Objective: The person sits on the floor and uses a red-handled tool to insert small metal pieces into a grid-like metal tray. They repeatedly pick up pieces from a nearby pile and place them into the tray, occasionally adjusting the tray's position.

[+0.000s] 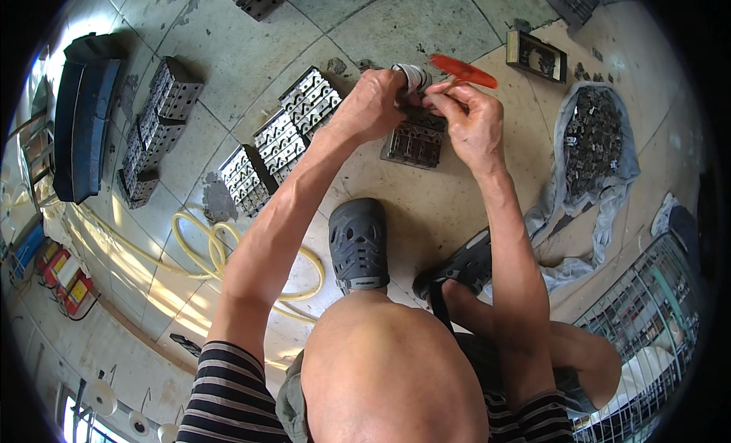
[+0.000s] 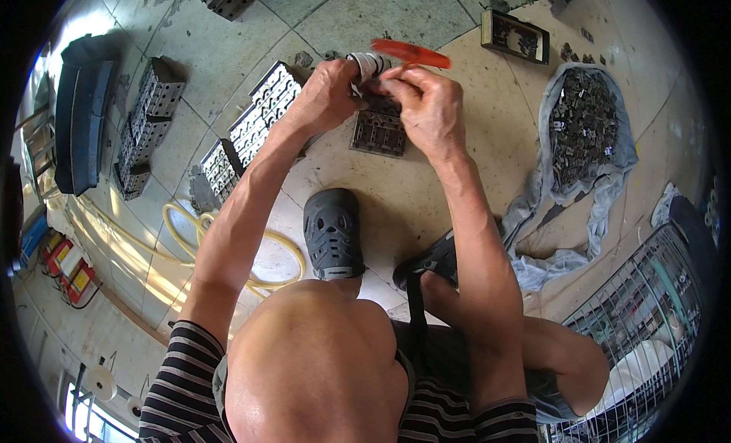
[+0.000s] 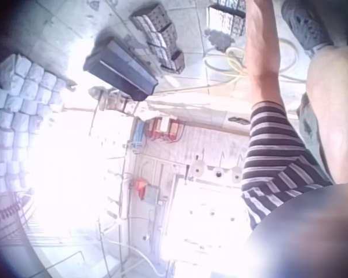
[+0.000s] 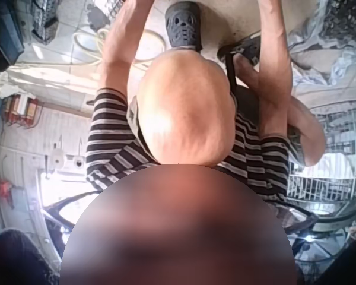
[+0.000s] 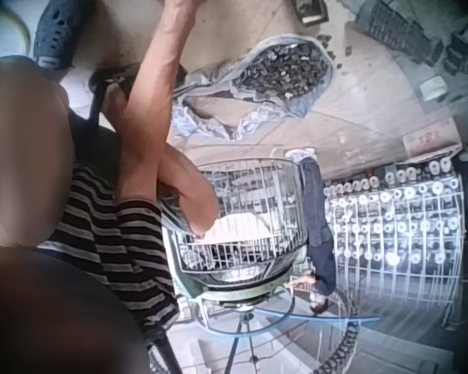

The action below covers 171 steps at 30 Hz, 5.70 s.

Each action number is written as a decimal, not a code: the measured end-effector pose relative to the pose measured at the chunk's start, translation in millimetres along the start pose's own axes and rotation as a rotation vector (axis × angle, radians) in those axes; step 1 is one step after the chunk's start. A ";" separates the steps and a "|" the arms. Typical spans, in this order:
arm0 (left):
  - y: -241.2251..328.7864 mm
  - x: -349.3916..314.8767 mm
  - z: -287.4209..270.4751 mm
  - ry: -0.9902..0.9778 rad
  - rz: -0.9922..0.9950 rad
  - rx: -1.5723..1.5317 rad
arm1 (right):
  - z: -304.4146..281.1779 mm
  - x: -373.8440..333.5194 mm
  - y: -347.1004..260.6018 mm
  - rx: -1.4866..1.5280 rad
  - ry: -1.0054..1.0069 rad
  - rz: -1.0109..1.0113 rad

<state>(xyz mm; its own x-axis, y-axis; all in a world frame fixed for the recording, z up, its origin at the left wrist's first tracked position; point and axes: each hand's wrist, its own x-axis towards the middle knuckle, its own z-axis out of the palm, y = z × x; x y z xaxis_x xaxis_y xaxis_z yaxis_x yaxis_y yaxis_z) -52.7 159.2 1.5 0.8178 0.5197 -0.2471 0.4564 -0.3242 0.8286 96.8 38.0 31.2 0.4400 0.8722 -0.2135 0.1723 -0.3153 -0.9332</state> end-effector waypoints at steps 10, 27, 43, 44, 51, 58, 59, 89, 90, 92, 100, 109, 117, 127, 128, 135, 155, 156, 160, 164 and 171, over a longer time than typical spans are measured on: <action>-6.5 12.7 28.3 0.303 0.009 -0.123 | 5.5 -10.7 6.5 -0.135 0.119 -0.187; -13.3 12.1 32.9 0.256 -0.232 -0.078 | 12.2 -8.3 18.5 0.269 0.005 -0.082; -5.7 17.2 31.6 0.342 -0.123 -0.050 | -2.0 -2.9 9.4 -0.125 -0.048 -0.148; -5.2 14.9 29.7 0.306 -0.158 -0.050 | -8.3 0.2 4.6 -0.188 -0.098 -0.145; 10.8 -28.7 43.7 0.493 -0.121 -0.157 | -68.9 31.4 -41.7 -0.785 -0.160 -0.508; 26.1 -86.8 89.9 0.542 -0.295 -0.302 | -53.9 37.6 -84.1 -0.941 -0.433 -0.824; 24.7 -87.6 94.9 0.599 -0.260 -0.283 | -51.2 34.8 -88.6 -1.009 -0.454 -0.718; 9.4 -87.3 125.8 0.710 -0.201 -0.460 | 12.1 25.2 -66.9 0.454 0.027 0.380; 9.3 -87.6 126.7 0.720 -0.193 -0.395 | 12.6 25.8 -66.0 0.473 0.041 0.372; 8.7 -87.4 128.1 0.736 -0.155 -0.300 | 14.1 26.6 -63.2 0.505 0.058 0.376; 8.9 -85.9 120.7 0.724 -0.132 -0.333 | 0.9 35.8 -61.7 0.521 -0.178 0.411; 30.7 -47.1 80.9 0.593 -0.420 -0.026 | -49.4 44.8 -76.9 0.000 -0.277 -0.022; 16.4 -42.9 86.0 0.689 -0.350 -0.016 | -39.7 21.6 -61.7 -0.426 -0.095 -0.131; 34.0 -92.7 113.8 0.773 -0.286 -0.273 | -26.3 18.5 -45.6 -0.498 -0.117 -0.245; 34.3 -94.4 114.6 0.734 -0.323 -0.284 | -26.7 18.7 -46.2 -0.501 -0.106 -0.297; 36.0 -98.0 123.3 0.717 -0.257 -0.335 | -15.6 20.3 -67.9 -0.581 -0.204 -0.536; 37.3 -55.5 129.1 0.728 -0.180 -0.210 | 25.7 11.2 -41.0 -0.410 0.007 -0.671; 38.5 -55.2 126.6 0.719 -0.159 -0.103 | 19.6 17.7 -40.1 -0.367 -0.034 -0.697; 47.4 -55.4 123.2 0.792 -0.116 -0.171 | 0.8 23.4 -43.2 -0.265 -0.120 -0.718; 40.4 -53.7 114.9 0.608 -0.133 -0.499 | 9.8 27.4 -44.6 -0.141 -0.361 -0.821; 29.1 -72.2 86.3 0.610 -0.089 -0.312 | 5.3 18.0 -16.5 0.891 -0.327 -0.044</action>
<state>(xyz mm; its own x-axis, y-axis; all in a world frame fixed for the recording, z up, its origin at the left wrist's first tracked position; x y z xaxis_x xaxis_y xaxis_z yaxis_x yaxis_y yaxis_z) -68.2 44.0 0.0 0.3969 0.9152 -0.0697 0.3159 -0.0649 0.9466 97.2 60.9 41.2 0.1572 0.9806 -0.1169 -0.6122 0.0039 -0.7907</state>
